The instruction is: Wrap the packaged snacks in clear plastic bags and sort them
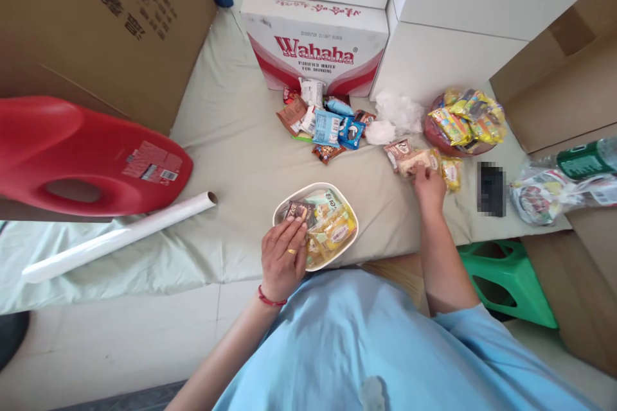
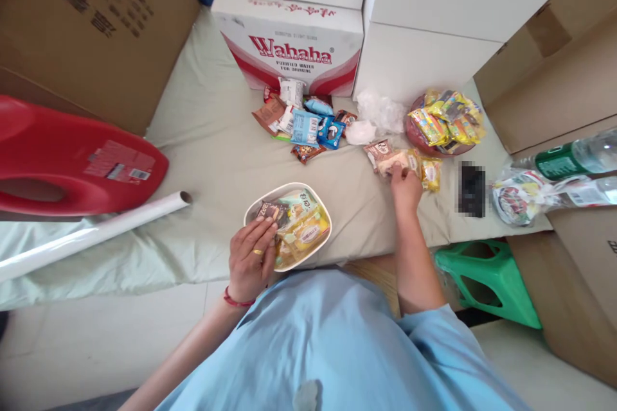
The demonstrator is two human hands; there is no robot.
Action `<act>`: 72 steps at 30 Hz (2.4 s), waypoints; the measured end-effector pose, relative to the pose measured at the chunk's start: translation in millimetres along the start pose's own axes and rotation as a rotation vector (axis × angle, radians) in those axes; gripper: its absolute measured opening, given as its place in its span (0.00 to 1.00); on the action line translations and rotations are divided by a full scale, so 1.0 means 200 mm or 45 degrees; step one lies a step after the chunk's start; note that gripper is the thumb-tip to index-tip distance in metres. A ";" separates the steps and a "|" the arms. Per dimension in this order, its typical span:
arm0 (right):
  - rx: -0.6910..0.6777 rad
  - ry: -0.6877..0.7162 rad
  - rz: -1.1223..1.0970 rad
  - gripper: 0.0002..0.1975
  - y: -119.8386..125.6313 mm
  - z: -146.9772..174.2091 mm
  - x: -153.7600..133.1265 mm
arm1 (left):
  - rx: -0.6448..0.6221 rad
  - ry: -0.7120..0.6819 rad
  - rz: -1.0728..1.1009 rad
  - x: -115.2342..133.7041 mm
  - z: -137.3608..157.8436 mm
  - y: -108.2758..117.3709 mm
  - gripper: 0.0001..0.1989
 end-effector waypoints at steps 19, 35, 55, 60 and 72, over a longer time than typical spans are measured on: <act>-0.248 0.321 -0.854 0.24 0.05 0.25 -0.34 | 0.047 0.031 0.006 0.02 0.00 0.00 0.25; -1.027 1.017 0.425 0.19 -0.25 0.93 -0.98 | -0.029 0.224 -0.204 0.01 -0.01 0.01 0.24; -0.485 0.800 -0.221 0.20 -0.12 0.68 -0.73 | -0.471 0.095 -0.169 0.04 -0.26 -0.18 0.30; -0.026 0.547 -0.031 0.21 0.08 0.16 -0.43 | -0.455 0.092 -0.176 0.04 -0.24 -0.18 0.31; -0.530 0.446 0.177 0.12 -0.16 -0.30 -0.50 | -0.412 0.124 -0.174 0.04 -0.23 -0.19 0.31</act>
Point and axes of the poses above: each hand's wrist, its own z-axis away from the middle knuckle, its own y-axis out of the back of the hand, x = y × z, the point moved 8 cm from there along -z, towards the middle knuckle, and after that the axes turned 1 degree about -y, right-handed, at the moved point
